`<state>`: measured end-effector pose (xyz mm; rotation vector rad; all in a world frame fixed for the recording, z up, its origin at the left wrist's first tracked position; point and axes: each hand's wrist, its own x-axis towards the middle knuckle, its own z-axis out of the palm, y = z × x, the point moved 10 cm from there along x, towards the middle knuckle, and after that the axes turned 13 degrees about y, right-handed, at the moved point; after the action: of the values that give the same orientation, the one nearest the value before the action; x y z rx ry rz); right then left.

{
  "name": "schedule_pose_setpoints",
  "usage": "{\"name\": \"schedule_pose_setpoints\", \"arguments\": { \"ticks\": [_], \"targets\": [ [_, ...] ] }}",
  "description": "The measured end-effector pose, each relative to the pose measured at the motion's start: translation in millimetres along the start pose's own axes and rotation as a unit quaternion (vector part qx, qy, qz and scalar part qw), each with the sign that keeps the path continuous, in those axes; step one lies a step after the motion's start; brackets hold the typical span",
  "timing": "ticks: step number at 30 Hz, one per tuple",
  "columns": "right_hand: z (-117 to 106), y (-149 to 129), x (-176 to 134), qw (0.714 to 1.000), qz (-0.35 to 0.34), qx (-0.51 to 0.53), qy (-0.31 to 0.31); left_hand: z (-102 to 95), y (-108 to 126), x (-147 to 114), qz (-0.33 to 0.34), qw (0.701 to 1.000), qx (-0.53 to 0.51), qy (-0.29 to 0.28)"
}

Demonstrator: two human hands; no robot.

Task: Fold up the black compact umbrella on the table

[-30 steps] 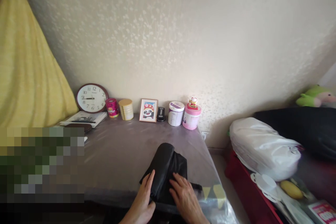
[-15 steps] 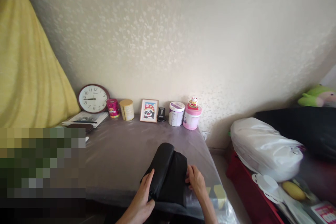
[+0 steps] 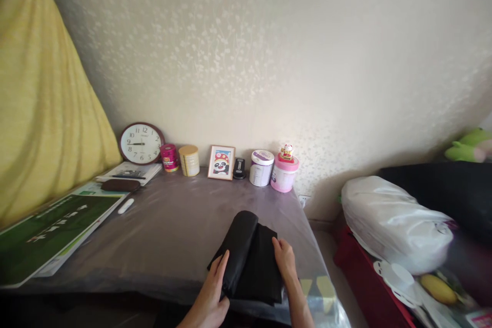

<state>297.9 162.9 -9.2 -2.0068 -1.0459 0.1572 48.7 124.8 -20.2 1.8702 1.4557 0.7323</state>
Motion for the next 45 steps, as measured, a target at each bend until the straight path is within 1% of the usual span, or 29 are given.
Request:
{"name": "schedule_pose_setpoints", "arguments": {
  "ticks": [3,5,9,12,15,18,21,24,28,31,33,35,38,40,43,45],
  "targets": [
    [-8,4,1,0.999,-0.007,-0.010,0.030,2.7,-2,1,0.000,1.000,0.021,-0.001],
    [-13,0,0,0.999,-0.007,0.004,0.042,3.3,-2,1,-0.008,0.999,0.042,-0.003],
    [-15,-24,0,0.997,-0.003,0.061,0.038,1.7,4,-2,-0.018,0.997,0.079,-0.009],
    [-10,-48,2,0.996,-0.004,0.091,0.025,-0.7,10,-4,-0.011,0.995,0.095,-0.008],
    [0,-72,3,0.993,-0.016,0.117,0.017,0.9,11,-6,-0.005,0.994,0.106,-0.008],
    [13,-89,3,0.992,-0.013,0.126,0.009,6.5,6,-5,-0.004,0.994,0.106,0.003],
    [31,-97,2,0.992,0.019,0.121,-0.011,13.6,-5,-3,-0.011,0.995,0.097,0.023],
    [47,-101,-2,0.992,0.040,0.116,-0.030,20.3,-10,-1,-0.005,0.997,0.077,0.023],
    [68,-104,-10,0.989,0.053,0.119,-0.069,14.5,-6,0,-0.002,0.995,0.096,0.023],
    [82,-105,-16,0.986,0.052,0.121,-0.106,6.1,4,-1,0.018,0.995,0.097,0.024],
    [89,-107,-20,0.983,0.042,0.122,-0.129,2.3,4,-2,0.016,0.996,0.090,0.021],
    [94,-110,-22,0.981,0.029,0.122,-0.148,1.2,-4,-5,0.008,0.996,0.091,0.009],
    [95,-117,-27,0.979,-0.008,0.111,-0.171,-1.4,-14,-12,0.028,0.995,0.100,-0.009],
    [92,-124,-31,0.979,-0.045,0.091,-0.179,-11.1,-16,-15,0.046,0.993,0.106,0.015],
    [88,-136,-39,0.976,-0.103,0.056,-0.183,-27.0,-2,-16,0.083,0.988,0.107,0.072],
    [84,-143,-46,0.973,-0.138,0.038,-0.179,-24.7,14,-14,0.108,0.986,0.109,0.067]
  ]
}}
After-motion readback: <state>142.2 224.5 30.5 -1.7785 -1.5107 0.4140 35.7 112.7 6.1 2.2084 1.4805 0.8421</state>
